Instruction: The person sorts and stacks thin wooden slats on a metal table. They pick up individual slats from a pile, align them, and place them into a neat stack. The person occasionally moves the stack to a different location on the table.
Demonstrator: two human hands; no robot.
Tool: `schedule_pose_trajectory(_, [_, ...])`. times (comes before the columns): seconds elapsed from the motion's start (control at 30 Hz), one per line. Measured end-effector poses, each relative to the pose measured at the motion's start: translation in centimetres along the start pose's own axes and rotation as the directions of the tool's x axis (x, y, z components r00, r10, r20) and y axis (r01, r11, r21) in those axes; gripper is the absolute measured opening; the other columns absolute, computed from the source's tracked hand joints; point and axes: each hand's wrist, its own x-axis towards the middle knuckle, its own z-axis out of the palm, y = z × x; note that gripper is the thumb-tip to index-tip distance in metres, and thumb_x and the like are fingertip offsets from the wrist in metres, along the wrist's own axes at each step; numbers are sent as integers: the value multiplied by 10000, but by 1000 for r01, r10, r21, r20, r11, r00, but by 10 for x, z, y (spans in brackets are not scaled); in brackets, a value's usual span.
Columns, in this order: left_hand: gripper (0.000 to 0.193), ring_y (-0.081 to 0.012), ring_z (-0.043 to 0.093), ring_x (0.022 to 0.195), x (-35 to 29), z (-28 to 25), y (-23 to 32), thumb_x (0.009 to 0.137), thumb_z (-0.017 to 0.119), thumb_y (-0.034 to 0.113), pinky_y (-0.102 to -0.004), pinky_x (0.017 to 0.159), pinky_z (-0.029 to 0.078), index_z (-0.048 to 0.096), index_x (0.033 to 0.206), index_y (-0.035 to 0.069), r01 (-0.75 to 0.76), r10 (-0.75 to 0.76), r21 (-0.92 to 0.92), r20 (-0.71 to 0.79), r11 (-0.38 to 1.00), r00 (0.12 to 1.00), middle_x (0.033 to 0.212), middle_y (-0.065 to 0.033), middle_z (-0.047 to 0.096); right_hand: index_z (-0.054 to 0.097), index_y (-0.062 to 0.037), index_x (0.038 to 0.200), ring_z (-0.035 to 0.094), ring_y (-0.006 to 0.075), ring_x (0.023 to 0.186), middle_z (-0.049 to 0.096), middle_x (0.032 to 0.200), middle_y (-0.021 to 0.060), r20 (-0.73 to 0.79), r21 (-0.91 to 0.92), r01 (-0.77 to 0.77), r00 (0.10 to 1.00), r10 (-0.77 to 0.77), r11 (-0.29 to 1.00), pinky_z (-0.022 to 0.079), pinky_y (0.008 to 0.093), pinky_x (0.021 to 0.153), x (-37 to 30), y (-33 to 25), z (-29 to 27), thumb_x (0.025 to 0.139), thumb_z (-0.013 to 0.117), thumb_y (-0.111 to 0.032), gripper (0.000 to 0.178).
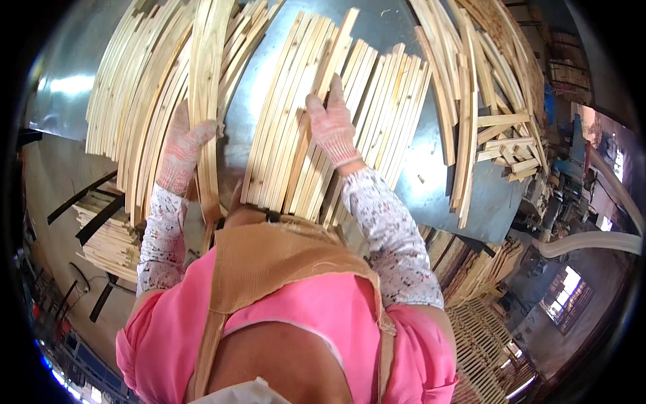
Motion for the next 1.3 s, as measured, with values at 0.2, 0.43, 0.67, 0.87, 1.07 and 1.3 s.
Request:
schedule_pose_trajectory(0.2, [771, -283, 696, 1166, 34, 21, 0, 931, 772, 197, -351, 1024, 553, 430, 1569, -66, 5, -9, 339, 12, 941, 1000, 1306, -247, 679, 621, -84, 1473, 748, 169, 846, 777, 1055, 121, 205, 88, 245, 944, -259, 965, 640, 305, 691, 36, -64, -172, 1103, 597, -436, 511])
schedule_pose_trajectory(0.43, [736, -312, 739, 997, 35, 89, 12, 952, 734, 220, -416, 908, 617, 438, 1581, -23, 4, -148, 661, 161, 750, 976, 1211, -260, 698, 764, -187, 1060, 718, 234, 958, 711, 907, 24, 734, -194, 937, 335, -590, 291, 598, 391, 951, 1, -22, -106, 936, 726, -188, 130])
schedule_pose_trajectory(0.67, [800, -383, 584, 1343, -8, 131, -32, 960, 722, 296, -490, 1108, 522, 365, 1633, 54, -230, -160, 936, 279, 267, 947, 1439, -209, 589, 744, -180, 1110, 694, 257, 1029, 720, 1001, 43, 353, -337, 768, 640, -683, 545, 556, 407, 965, -16, 1, -33, 917, 778, -288, 225])
schedule_pose_trajectory(0.87, [785, -380, 605, 1318, -38, 110, -10, 932, 742, 267, -510, 1083, 544, 376, 1615, 143, 13, -205, 961, 45, 275, 978, 1406, -192, 590, 445, -18, 1630, 727, 177, 999, 738, 1181, 130, 168, 487, -141, 984, 66, 862, 629, 324, 864, -57, 44, -22, 1045, 722, -214, 676])
schedule_pose_trajectory(1.07, [824, -373, 607, 1314, -87, 39, -8, 904, 744, 311, -500, 1096, 531, 383, 1618, 116, 225, -101, 952, -208, 206, 973, 1401, -204, 584, 319, 91, 1634, 701, 264, 1008, 673, 1080, 225, 572, 555, -350, 819, -41, 754, 601, 318, 990, -64, -81, 62, 1047, 652, -233, 749])
schedule_pose_trajectory(1.3, [816, -353, 616, 1319, -76, -7, 25, 905, 721, 422, -457, 1105, 517, 441, 1587, 71, 69, -286, 996, -50, 59, 957, 1321, -200, 649, 256, 118, 1662, 525, 454, 1460, 533, 1543, 386, 470, 425, -510, 830, 298, 748, 427, 409, 1213, -73, -127, 131, 942, 745, -392, 1009])
